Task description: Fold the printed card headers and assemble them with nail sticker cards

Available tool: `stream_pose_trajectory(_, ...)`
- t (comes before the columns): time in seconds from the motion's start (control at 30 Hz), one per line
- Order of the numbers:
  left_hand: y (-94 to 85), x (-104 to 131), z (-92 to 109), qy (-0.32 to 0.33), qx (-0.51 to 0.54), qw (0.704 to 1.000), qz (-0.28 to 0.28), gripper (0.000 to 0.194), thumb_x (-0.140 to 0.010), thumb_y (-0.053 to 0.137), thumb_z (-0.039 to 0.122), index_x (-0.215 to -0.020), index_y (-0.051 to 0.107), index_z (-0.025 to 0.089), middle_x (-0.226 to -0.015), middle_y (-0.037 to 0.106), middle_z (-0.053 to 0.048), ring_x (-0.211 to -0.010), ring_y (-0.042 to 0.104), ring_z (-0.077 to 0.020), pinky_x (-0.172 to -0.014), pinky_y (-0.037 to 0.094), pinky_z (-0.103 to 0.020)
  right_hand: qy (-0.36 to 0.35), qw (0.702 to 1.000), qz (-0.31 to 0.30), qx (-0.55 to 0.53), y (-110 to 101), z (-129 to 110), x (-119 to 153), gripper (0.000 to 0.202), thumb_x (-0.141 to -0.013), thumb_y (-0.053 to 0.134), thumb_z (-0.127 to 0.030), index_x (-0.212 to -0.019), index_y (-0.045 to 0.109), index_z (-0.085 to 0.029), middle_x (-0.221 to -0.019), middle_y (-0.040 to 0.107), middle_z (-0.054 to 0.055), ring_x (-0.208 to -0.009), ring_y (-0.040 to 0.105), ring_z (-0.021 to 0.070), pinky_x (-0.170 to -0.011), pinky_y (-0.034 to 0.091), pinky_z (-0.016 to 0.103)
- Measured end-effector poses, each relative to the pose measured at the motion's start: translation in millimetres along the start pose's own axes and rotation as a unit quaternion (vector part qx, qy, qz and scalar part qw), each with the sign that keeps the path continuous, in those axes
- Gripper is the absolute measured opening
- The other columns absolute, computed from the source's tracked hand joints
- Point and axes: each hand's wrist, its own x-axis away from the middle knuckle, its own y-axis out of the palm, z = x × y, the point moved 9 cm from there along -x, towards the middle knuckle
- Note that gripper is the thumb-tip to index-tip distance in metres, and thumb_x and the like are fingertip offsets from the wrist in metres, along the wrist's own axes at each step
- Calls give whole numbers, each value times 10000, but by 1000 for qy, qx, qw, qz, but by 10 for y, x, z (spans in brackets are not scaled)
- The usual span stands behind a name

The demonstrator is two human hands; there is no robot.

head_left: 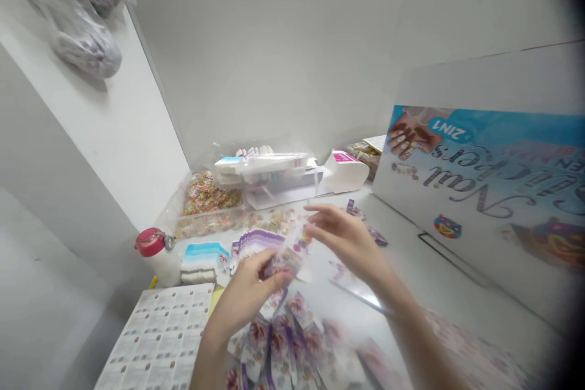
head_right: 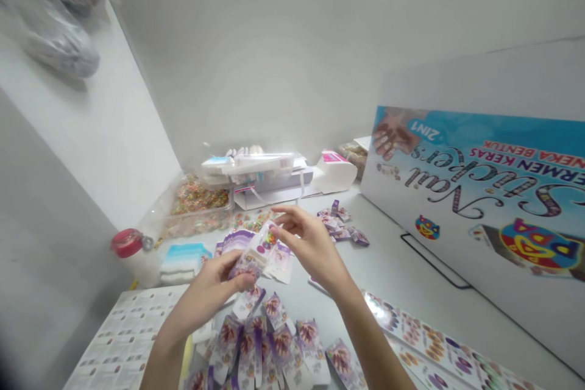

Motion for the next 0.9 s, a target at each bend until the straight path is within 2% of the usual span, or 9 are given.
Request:
stream_pose_trajectory(0.1,15,22,-6,-1,-14,1000,12,117,-799,606,265,-854,655,175,-740,567,7,-694,485,-154,-628,393,-244,-62,995,10,73,77,-161,52,162,-836,620,-306,-972,663,-228,-862,683,25,-743,618,160,-693,476,282)
stream_pose_trajectory(0.27,66,6,-45,-21,112,994,-1,320,-806,613,270,-1114,599,184,-862,600,-34,-762,561,-183,-623,460,-254,-126,982,29,140,120,-344,123,104,-850,614,-273,-939,662,-246,-845,675,17,-722,600,165,-704,468,292)
stream_pose_trajectory(0.37,66,6,13,-10,90,996,2,277,-816,599,239,-1086,620,184,-882,605,-39,-775,560,-183,-660,464,-261,-134,979,33,153,80,-358,137,91,-854,613,-272,-930,657,-248,-821,664,12,-713,592,161,-687,463,284)
stream_pose_trajectory(0.5,71,18,46,-12,54,998,28,209,-821,593,249,-1018,631,189,-811,571,-5,-724,534,-157,-655,457,-249,-153,977,-5,151,177,-366,163,90,-854,610,-230,-925,664,-245,-860,637,26,-755,588,162,-708,461,283)
stream_pose_trajectory(0.6,53,12,1,-28,74,995,61,162,-835,577,326,-903,603,181,-726,505,21,-666,507,-142,-591,462,-238,-178,975,-35,131,310,-392,178,95,-858,604,-213,-902,682,-241,-894,599,44,-814,582,169,-728,461,284)
stream_pose_trajectory(0.7,33,-2,-17,-30,91,993,75,201,-827,586,369,-797,569,171,-679,469,28,-651,507,-144,-579,472,-243,-170,978,-79,95,397,-381,165,107,-865,594,-207,-914,679,-248,-873,620,32,-807,591,163,-728,467,282)
stream_pose_trajectory(0.9,-18,13,24,-21,84,989,116,267,-824,589,429,-901,624,175,-694,518,13,-651,507,-144,-568,450,-228,-147,976,-122,100,320,-397,170,133,-886,561,-266,-943,681,-255,-943,663,36,-904,602,187,-812,465,328)
